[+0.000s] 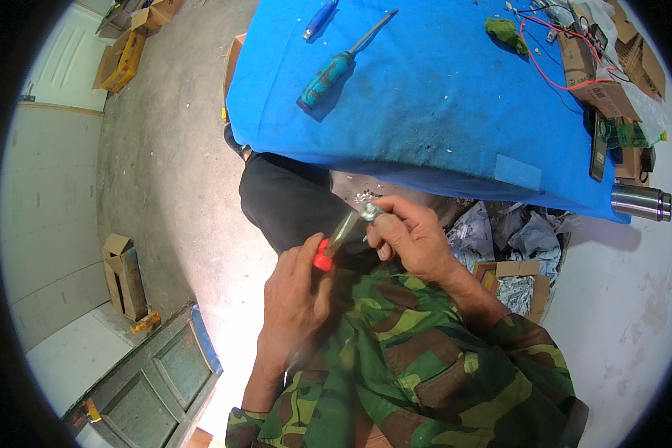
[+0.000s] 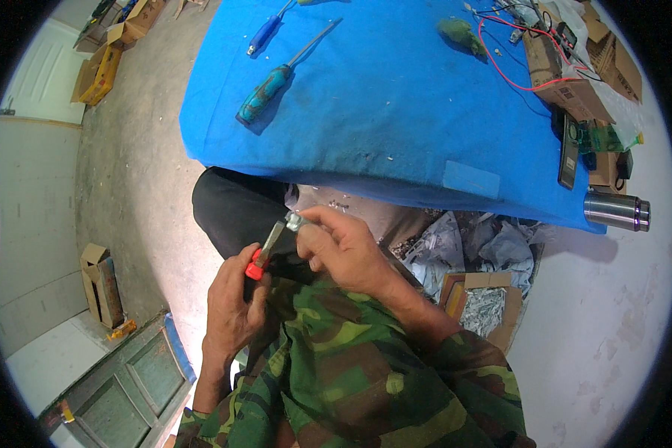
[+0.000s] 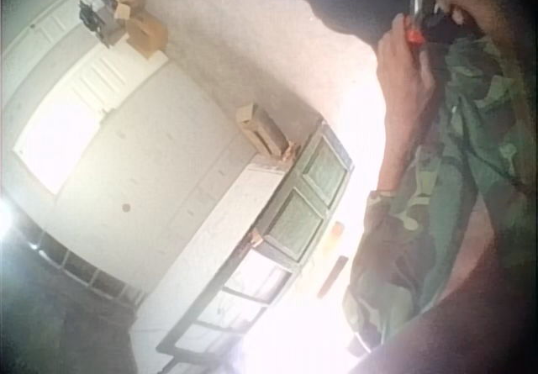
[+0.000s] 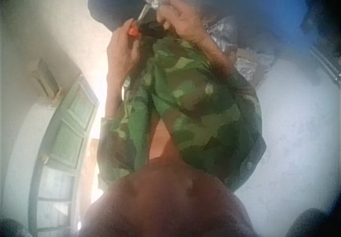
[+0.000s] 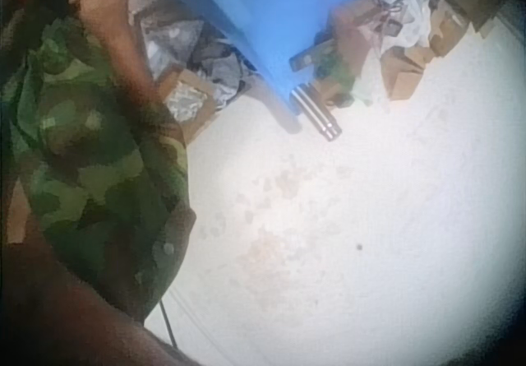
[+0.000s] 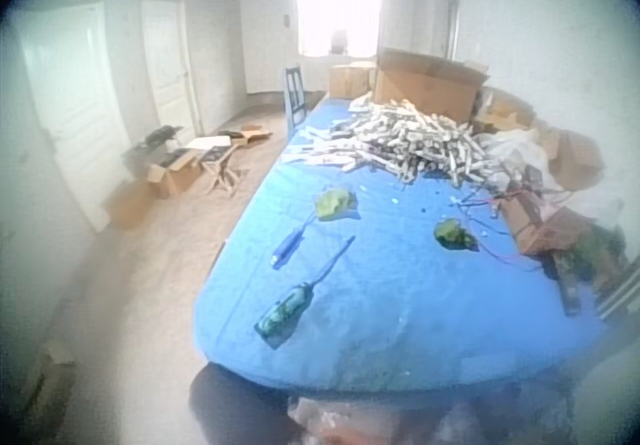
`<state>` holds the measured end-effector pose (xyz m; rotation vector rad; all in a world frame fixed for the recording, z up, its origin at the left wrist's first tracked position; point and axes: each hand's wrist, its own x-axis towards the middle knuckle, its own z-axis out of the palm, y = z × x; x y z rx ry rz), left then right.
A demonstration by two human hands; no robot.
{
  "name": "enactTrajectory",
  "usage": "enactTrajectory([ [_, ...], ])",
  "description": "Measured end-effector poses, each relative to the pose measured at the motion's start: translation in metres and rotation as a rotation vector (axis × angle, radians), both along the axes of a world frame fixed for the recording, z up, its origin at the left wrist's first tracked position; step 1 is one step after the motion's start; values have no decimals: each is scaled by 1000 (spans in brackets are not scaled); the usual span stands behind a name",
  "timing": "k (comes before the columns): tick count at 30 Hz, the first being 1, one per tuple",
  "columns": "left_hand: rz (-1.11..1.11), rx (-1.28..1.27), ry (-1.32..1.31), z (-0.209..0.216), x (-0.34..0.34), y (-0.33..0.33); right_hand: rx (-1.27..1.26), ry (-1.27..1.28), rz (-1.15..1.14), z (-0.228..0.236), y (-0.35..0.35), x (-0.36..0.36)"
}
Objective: The person assembles small white plastic and metal components using a screwdriver and pliers, turning objects over and handling individual parts on a table.
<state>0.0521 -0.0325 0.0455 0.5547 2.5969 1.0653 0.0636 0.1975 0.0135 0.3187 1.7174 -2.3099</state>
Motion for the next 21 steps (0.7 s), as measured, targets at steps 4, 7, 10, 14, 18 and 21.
enactTrajectory([
  [4,26,14,-40,-2,1,-3,-199,-49,-161,-11,10,-5],
  [7,32,3,-87,-5,2,-2,-169,-150,-303,-31,16,-9],
  [10,36,6,-116,-13,6,-3,-182,-104,-435,-15,17,2],
  [14,52,36,-128,-21,3,-1,-197,-32,-465,-22,23,0],
  [18,106,113,-233,-22,-3,1,-215,-77,-420,-27,24,4],
  [21,134,128,-246,-34,-1,-4,-170,-18,-437,-4,9,6],
])
